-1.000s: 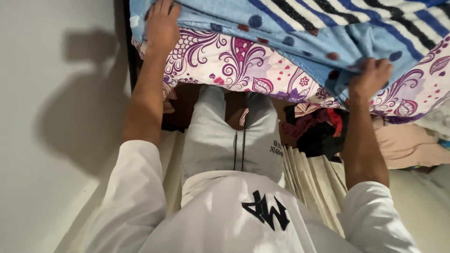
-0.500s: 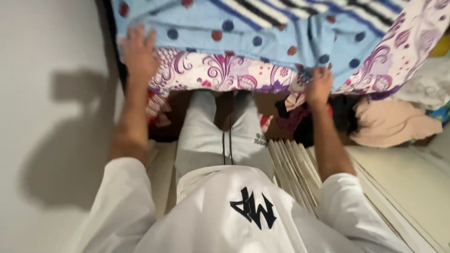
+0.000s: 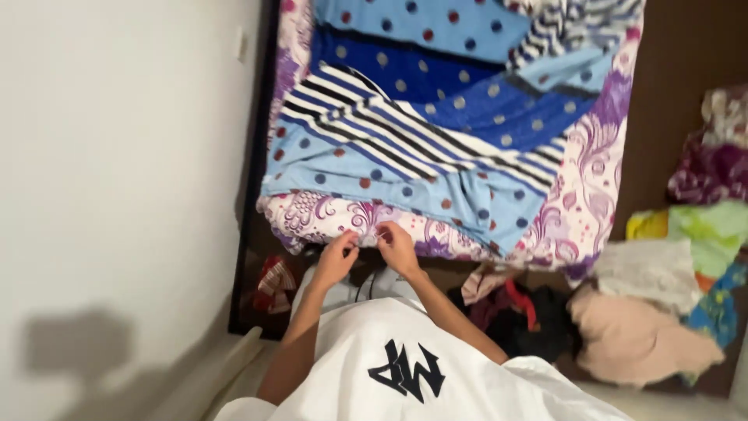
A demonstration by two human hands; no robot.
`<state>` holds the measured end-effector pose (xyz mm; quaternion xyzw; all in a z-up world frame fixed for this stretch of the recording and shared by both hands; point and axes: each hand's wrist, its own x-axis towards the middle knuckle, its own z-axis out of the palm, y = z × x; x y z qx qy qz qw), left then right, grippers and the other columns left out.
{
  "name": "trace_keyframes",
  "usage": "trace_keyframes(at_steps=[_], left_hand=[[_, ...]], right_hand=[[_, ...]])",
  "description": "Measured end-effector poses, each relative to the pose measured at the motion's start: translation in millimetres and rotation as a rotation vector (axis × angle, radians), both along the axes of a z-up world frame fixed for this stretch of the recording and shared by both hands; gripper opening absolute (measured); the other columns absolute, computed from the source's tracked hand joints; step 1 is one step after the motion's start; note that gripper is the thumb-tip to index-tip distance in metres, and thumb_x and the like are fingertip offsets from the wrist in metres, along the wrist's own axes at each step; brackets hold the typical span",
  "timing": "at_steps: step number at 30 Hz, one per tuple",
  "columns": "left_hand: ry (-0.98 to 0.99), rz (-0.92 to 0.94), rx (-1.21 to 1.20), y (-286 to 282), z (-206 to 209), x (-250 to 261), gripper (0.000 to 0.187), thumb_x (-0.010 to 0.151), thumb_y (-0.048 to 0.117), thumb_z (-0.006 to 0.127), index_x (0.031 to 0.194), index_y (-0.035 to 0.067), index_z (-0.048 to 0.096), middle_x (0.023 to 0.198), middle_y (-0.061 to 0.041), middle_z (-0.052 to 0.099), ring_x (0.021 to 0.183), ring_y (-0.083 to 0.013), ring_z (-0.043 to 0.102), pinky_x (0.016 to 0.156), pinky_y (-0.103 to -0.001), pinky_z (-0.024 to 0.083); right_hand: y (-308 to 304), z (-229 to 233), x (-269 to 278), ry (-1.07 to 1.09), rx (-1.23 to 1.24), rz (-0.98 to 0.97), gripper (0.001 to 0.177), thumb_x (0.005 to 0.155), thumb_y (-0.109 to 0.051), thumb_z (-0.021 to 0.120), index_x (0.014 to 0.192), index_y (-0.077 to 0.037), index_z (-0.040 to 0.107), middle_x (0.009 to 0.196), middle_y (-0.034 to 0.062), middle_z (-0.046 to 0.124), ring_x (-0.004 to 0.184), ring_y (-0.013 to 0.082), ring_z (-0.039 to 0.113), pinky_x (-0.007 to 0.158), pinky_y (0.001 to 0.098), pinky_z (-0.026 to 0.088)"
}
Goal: Fold a blue and white patterned blanket on top of a bed.
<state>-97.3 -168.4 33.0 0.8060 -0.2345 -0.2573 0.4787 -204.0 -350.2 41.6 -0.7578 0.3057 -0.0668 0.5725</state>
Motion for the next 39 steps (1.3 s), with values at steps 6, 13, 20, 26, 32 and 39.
trace_keyframes(at_steps=[6, 13, 20, 26, 32, 39], left_hand=[[0.092, 0.099, 0.07, 31.9, 44.2, 77.3, 0.03, 0.096, 0.012, 0.065, 0.125, 0.006, 0.07, 0.092, -0.016, 0.075, 0.079, -0.0228, 0.071, 0.076, -0.033, 0.057], [0.029, 0.074, -0.247, 100.7, 47.1, 197.8, 0.024, 0.097, 0.015, 0.067, 0.116, 0.001, 0.069, 0.094, -0.009, 0.074, 0.084, -0.0158, 0.071, 0.076, -0.03, 0.057], [0.153, -0.167, -0.216, 112.8, 91.6, 288.1, 0.021, 0.096, 0.017, 0.066, 0.111, 0.003, 0.069, 0.09, -0.009, 0.074, 0.079, -0.015, 0.072, 0.071, -0.028, 0.059], [0.08, -0.357, -0.266, 66.8, 87.8, 303.4, 0.02, 0.096, 0.017, 0.068, 0.111, 0.004, 0.071, 0.093, -0.006, 0.075, 0.083, -0.0145, 0.071, 0.076, -0.029, 0.056], [0.161, -0.527, -0.086, 34.6, 98.5, 297.5, 0.019, 0.098, 0.017, 0.068, 0.112, 0.005, 0.072, 0.083, -0.006, 0.072, 0.075, -0.0146, 0.063, 0.068, -0.03, 0.051], [0.197, -0.738, -0.055, -37.2, 78.9, 332.1, 0.016, 0.097, 0.015, 0.068, 0.107, 0.003, 0.072, 0.078, -0.005, 0.068, 0.071, -0.0102, 0.058, 0.064, -0.027, 0.048]], right_hand=[[3.8, 37.0, 96.6, -0.043, -0.024, 0.096, 0.018, 0.09, -0.004, 0.064, 0.108, -0.004, 0.067, 0.084, 0.0079, 0.071, 0.073, 0.017, 0.068, 0.067, 0.0302, 0.053], [74.4, 29.9, 174.0, -0.133, -0.002, -0.075, 0.014, 0.094, -0.005, 0.065, 0.107, -0.003, 0.066, 0.089, 0.0034, 0.071, 0.078, 0.0094, 0.064, 0.07, 0.026, 0.053], [189.2, 68.2, 161.6, -0.116, 0.229, -0.447, 0.011, 0.097, -0.006, 0.066, 0.107, -0.002, 0.067, 0.092, 0.0032, 0.069, 0.083, 0.0113, 0.063, 0.074, 0.0256, 0.053], [188.2, 46.7, 152.5, -0.236, 0.348, -0.704, 0.011, 0.094, -0.003, 0.065, 0.105, -0.001, 0.066, 0.093, 0.0033, 0.07, 0.085, 0.0121, 0.066, 0.079, 0.0261, 0.056], [140.8, 88.5, 185.9, -0.318, 0.174, -0.817, 0.012, 0.095, -0.003, 0.067, 0.107, -0.002, 0.065, 0.091, 0.0033, 0.069, 0.083, 0.0109, 0.065, 0.075, 0.0246, 0.053], [115.3, 70.9, 207.8, -0.418, 0.245, -0.978, 0.012, 0.096, -0.005, 0.068, 0.108, -0.002, 0.065, 0.092, 0.0022, 0.069, 0.083, 0.0097, 0.063, 0.075, 0.0246, 0.051]])
